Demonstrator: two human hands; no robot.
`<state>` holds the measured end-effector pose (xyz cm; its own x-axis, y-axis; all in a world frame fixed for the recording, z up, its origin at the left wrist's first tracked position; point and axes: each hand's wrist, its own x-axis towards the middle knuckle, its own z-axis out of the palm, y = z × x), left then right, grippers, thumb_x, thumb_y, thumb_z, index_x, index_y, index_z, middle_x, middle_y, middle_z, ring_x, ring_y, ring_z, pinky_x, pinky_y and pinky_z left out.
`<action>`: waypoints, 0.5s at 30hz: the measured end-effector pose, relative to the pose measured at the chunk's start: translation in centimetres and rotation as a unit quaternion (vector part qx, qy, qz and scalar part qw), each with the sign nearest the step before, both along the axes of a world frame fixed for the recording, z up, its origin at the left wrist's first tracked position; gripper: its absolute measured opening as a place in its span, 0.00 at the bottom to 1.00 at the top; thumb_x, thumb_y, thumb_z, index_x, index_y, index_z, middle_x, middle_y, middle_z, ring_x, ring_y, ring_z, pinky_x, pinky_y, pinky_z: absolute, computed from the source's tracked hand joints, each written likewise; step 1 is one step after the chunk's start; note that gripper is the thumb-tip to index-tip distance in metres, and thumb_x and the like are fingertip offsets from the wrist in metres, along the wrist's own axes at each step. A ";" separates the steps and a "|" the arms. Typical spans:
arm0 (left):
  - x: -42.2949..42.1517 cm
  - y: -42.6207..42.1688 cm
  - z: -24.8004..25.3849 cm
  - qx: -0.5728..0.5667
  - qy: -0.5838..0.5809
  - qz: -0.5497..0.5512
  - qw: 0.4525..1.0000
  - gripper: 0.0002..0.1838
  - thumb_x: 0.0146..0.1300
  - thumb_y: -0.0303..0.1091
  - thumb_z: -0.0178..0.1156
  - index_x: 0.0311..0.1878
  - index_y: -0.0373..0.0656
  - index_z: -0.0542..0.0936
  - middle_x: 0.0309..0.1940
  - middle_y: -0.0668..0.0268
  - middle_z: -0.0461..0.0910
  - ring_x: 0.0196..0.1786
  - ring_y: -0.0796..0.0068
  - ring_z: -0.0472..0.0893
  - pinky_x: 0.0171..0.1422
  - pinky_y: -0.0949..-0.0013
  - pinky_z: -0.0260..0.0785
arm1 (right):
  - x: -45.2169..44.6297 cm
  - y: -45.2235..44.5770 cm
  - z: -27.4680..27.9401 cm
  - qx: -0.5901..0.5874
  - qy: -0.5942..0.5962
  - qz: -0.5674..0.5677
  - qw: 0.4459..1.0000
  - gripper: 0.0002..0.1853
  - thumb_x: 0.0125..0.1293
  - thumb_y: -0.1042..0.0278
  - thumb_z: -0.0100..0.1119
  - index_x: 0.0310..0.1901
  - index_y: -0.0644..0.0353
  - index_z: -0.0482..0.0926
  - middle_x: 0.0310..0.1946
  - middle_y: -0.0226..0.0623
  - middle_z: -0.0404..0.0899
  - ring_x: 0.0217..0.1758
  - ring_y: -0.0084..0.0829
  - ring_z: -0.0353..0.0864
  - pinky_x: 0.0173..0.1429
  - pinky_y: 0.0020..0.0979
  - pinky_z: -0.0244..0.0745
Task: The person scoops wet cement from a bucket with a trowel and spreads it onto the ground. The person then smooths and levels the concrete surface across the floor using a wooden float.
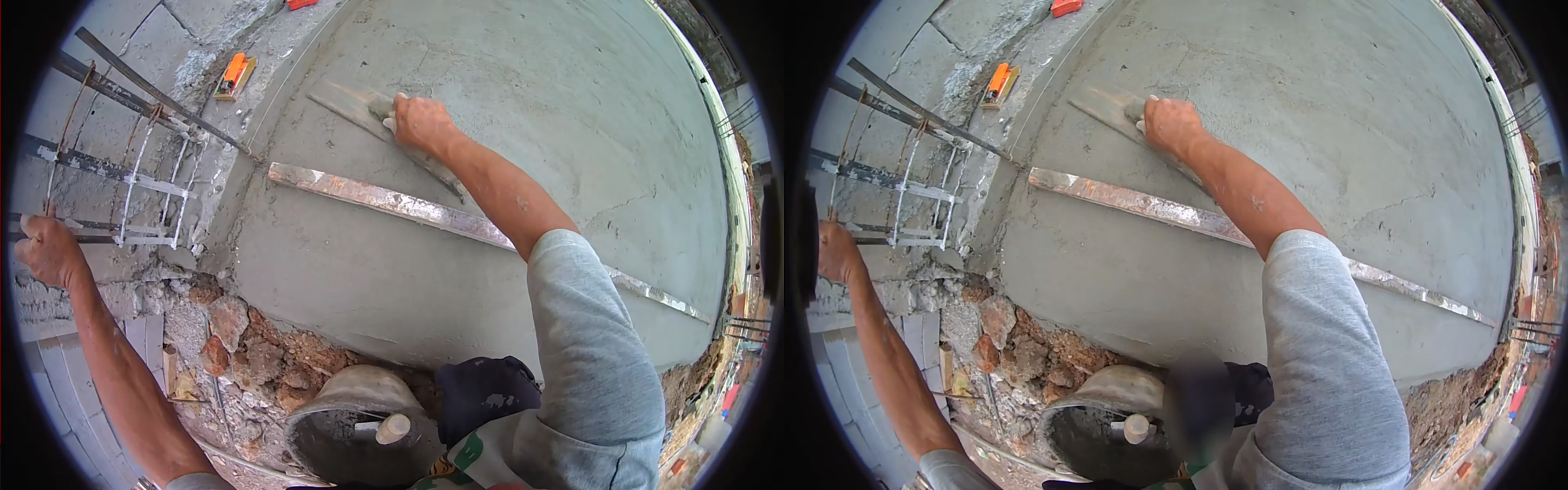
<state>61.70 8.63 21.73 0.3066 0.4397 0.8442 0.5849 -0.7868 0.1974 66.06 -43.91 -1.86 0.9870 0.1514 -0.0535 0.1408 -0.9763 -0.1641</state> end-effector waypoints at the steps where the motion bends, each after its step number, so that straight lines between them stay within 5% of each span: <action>1: -0.4 -0.6 -0.1 -0.002 0.019 -0.011 1.000 0.34 0.63 0.57 0.42 0.39 0.27 0.76 0.40 0.43 0.80 0.43 0.42 0.80 0.47 0.49 0.72 | 0.9 -1.7 0.2 -0.003 -0.003 -0.036 0.999 0.17 0.63 0.60 0.52 0.46 0.64 0.75 0.39 0.48 0.82 0.46 0.43 0.83 0.50 0.40 0.76; 4: -1.5 -4.2 1.2 -0.015 0.036 -0.051 0.998 0.35 0.61 0.57 0.42 0.38 0.26 0.77 0.38 0.44 0.81 0.41 0.43 0.81 0.45 0.51 0.72 | 2.5 -7.7 0.0 -0.015 -0.002 -0.154 0.988 0.19 0.62 0.60 0.53 0.49 0.65 0.75 0.44 0.46 0.81 0.52 0.41 0.80 0.54 0.37 0.75; 9: -0.4 -1.8 1.3 -0.022 -0.020 0.033 0.999 0.33 0.60 0.56 0.43 0.39 0.28 0.81 0.33 0.47 0.82 0.37 0.45 0.82 0.43 0.52 0.74 | 0.2 -19.9 0.5 -0.014 0.023 -0.313 0.949 0.20 0.60 0.62 0.53 0.51 0.61 0.77 0.52 0.45 0.78 0.57 0.41 0.77 0.59 0.38 0.72; 11: 0.6 1.7 0.9 -0.056 -0.039 0.035 0.997 0.32 0.60 0.56 0.44 0.39 0.31 0.82 0.34 0.45 0.82 0.39 0.45 0.82 0.44 0.52 0.73 | -2.2 -25.7 0.1 -0.006 0.039 -0.374 0.927 0.25 0.61 0.50 0.54 0.52 0.61 0.76 0.52 0.48 0.77 0.58 0.44 0.75 0.59 0.41 0.70; 14: 0.5 3.2 0.9 -0.067 0.032 0.052 0.996 0.27 0.62 0.53 0.45 0.46 0.35 0.74 0.46 0.44 0.72 0.49 0.44 0.76 0.52 0.49 0.66 | -7.3 -33.3 0.4 -0.048 0.022 -0.467 0.883 0.25 0.60 0.52 0.53 0.52 0.63 0.77 0.52 0.49 0.77 0.57 0.43 0.76 0.58 0.40 0.71; 15: 0.1 1.5 0.7 -0.073 0.040 0.036 0.996 0.26 0.64 0.49 0.44 0.52 0.33 0.64 0.53 0.44 0.64 0.54 0.43 0.71 0.57 0.45 0.59 | -9.4 -36.5 -0.2 -0.076 -0.007 -0.493 0.867 0.24 0.59 0.53 0.53 0.51 0.64 0.77 0.51 0.49 0.78 0.55 0.44 0.78 0.56 0.40 0.72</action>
